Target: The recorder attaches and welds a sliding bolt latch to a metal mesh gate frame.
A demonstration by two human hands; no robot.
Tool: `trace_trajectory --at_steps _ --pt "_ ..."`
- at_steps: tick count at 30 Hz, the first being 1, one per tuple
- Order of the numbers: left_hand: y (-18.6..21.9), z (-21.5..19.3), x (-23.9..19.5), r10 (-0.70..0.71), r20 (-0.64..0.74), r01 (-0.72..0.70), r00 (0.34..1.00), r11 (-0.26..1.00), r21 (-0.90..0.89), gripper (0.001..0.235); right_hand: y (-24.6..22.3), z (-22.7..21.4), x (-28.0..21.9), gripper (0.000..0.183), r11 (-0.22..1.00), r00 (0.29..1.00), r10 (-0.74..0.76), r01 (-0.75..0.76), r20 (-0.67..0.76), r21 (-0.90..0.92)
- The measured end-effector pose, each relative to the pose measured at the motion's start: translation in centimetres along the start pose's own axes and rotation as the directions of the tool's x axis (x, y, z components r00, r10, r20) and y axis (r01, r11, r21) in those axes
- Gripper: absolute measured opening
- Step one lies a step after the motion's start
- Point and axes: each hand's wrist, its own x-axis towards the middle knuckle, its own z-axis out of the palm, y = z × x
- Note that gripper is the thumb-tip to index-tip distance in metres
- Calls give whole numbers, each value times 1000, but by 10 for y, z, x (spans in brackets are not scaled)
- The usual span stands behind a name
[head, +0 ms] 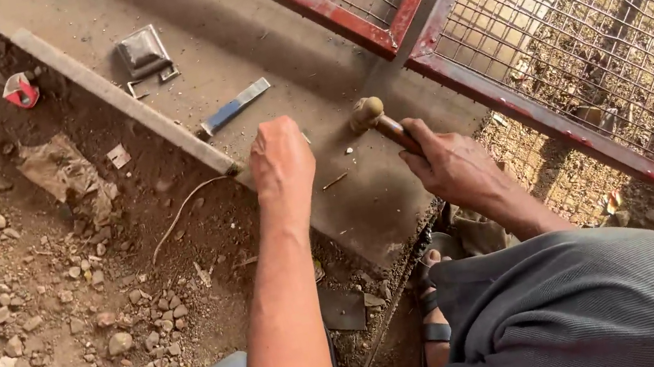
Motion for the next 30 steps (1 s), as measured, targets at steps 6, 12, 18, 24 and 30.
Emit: trace_trajectory --at_steps 6,12,18,24,30 --pt "-18 -18 -24 30 6 -30 1000 999 33 38 14 14 2 45 997 995 -77 77 -64 5" --pt "-62 -26 -44 -265 -67 245 962 944 -221 25 -2 7 2 45 997 997 57 -59 45 40" --pt "-26 -28 -35 -117 -33 106 993 966 -236 18 2 13 2 44 995 996 79 -81 40 59" --pt "2 -21 -25 -80 92 89 993 991 -102 24 2 13 1 48 993 995 83 -87 55 74" --pt "-24 31 -30 135 -70 -137 988 990 -28 10 3 15 1 48 984 983 142 -154 117 94"
